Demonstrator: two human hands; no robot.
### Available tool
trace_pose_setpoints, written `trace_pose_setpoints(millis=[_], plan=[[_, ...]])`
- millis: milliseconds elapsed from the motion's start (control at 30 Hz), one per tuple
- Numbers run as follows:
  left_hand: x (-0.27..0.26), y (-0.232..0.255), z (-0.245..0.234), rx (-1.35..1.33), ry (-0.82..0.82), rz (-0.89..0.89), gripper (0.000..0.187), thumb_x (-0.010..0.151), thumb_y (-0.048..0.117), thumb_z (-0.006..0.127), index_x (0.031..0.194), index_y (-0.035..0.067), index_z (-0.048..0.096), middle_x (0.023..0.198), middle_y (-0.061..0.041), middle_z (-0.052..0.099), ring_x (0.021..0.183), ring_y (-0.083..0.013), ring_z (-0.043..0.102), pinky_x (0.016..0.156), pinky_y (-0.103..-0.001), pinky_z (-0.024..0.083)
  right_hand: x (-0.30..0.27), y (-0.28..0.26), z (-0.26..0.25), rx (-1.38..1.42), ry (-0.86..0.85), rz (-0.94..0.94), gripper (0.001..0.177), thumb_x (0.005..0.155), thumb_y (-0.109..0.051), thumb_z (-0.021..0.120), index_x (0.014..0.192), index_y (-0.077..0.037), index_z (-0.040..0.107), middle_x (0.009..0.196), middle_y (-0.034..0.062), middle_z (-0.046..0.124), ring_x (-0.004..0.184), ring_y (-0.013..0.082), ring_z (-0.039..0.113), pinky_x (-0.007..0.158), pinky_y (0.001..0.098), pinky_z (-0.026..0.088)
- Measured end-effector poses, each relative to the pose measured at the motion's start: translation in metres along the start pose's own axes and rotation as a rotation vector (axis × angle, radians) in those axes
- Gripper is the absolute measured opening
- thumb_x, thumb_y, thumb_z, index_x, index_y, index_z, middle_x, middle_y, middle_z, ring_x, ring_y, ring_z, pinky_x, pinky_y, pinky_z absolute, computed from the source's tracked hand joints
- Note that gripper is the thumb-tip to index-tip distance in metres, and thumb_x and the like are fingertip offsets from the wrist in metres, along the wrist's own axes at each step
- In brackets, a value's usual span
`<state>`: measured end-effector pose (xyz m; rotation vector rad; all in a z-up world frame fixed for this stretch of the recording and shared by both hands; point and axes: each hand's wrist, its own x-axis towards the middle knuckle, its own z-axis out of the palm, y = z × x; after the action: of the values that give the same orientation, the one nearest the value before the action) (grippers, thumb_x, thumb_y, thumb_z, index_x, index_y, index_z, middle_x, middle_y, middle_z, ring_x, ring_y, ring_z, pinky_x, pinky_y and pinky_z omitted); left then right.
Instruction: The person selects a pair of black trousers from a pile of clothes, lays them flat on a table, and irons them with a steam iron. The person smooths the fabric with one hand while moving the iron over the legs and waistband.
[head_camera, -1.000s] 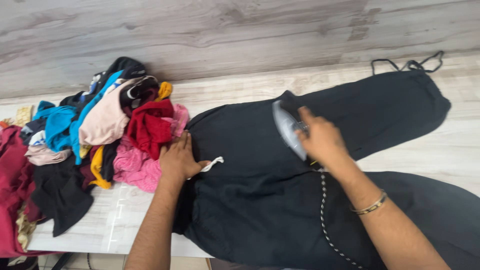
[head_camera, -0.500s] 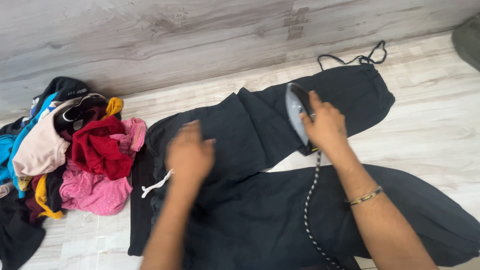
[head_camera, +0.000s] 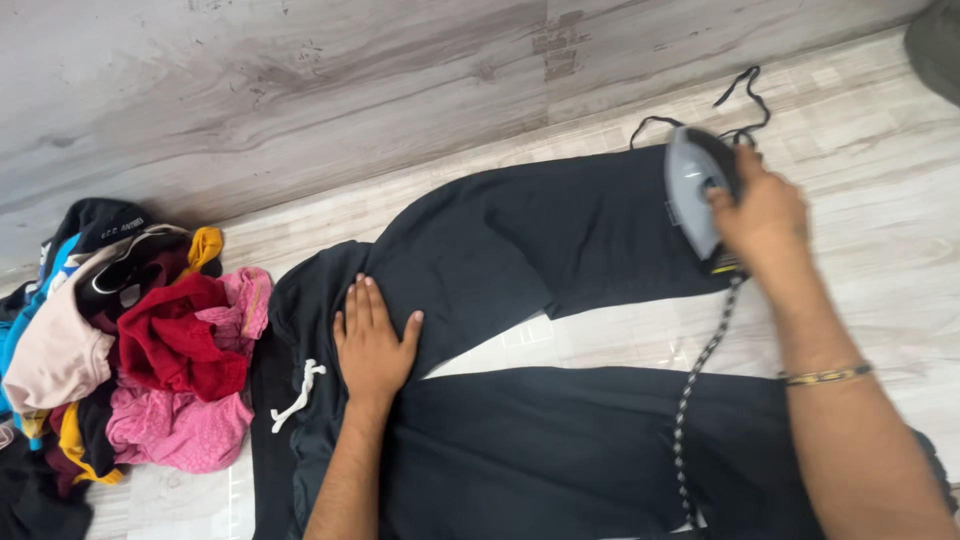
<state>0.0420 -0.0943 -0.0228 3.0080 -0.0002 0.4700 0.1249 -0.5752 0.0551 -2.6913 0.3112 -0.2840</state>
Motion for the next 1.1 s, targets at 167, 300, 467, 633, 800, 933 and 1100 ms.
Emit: trace_pose_setpoints(millis=[167,300,467,633,800,933,1100], plan=[[0.009,0.0,-0.004,0.017,-0.003,0.009,0.085,0.096,0.055,0.055,0.155,-0.003,0.037,0.163,-0.018,0.037,0.151,-0.0323,0.033,0.118,-0.055,0.028,0.019,0.027,-0.003,0.009,0.074,-0.003,0.064,0.092,-0.024,0.075,0.148,-0.001,0.056,0.111,0.0327,0.07,0.104,0.0501,0.066,0.092,0.0529,0.051],[0.011,0.04,-0.021,-0.044,0.023,0.073,0.08,0.098,0.049,0.057,0.152,-0.007,0.039,0.161,-0.024,0.037,0.151,-0.0391,0.033,0.117,-0.055,0.029,0.019,0.006,0.0,0.009,0.072,-0.03,0.065,0.092,-0.026,0.076,0.147,0.001,0.056,0.107,0.031,0.071,0.101,0.0482,0.068,0.088,0.053,0.052],[0.004,0.137,-0.027,-0.401,-0.03,0.25,0.071,0.099,0.043,0.061,0.152,-0.002,0.044,0.162,-0.02,0.04,0.152,-0.0365,0.036,0.121,-0.055,0.03,-0.028,-0.046,0.011,0.019,0.066,-0.17,0.067,0.091,-0.03,0.076,0.148,-0.002,0.055,0.108,0.0284,0.07,0.098,0.0467,0.069,0.083,0.0551,0.054],[0.019,0.178,-0.009,-0.346,-0.047,0.292,0.072,0.094,0.048,0.062,0.152,0.008,0.048,0.162,-0.015,0.039,0.151,-0.0346,0.034,0.118,-0.06,0.026,-0.053,-0.077,0.027,0.041,-0.117,-0.184,0.07,0.09,-0.033,0.073,0.152,-0.009,0.05,0.108,0.028,0.068,0.099,0.0469,0.068,0.084,0.0541,0.055],[0.016,0.171,0.002,-0.247,-0.06,0.272,0.073,0.093,0.05,0.061,0.153,0.01,0.047,0.163,-0.012,0.039,0.152,-0.0328,0.033,0.119,-0.061,0.024,-0.03,-0.021,0.012,0.004,-0.011,-0.108,0.066,0.09,-0.03,0.077,0.148,-0.011,0.055,0.114,0.0249,0.07,0.102,0.0477,0.068,0.085,0.0565,0.053],[0.018,0.175,0.004,-0.24,-0.057,0.267,0.072,0.093,0.051,0.059,0.153,0.012,0.048,0.163,-0.011,0.039,0.151,-0.0317,0.033,0.119,-0.06,0.023,-0.009,0.026,-0.008,0.027,0.078,0.034,0.061,0.095,-0.025,0.077,0.148,-0.004,0.056,0.112,0.0286,0.072,0.106,0.048,0.068,0.092,0.0539,0.053],[0.015,0.177,0.004,-0.251,-0.05,0.293,0.072,0.095,0.052,0.058,0.154,0.013,0.047,0.164,-0.011,0.038,0.152,-0.0311,0.032,0.12,-0.06,0.023,0.0,0.024,-0.005,0.021,0.173,-0.017,0.065,0.094,-0.025,0.079,0.147,0.003,0.054,0.114,0.0314,0.071,0.107,0.0476,0.067,0.092,0.0529,0.053]])
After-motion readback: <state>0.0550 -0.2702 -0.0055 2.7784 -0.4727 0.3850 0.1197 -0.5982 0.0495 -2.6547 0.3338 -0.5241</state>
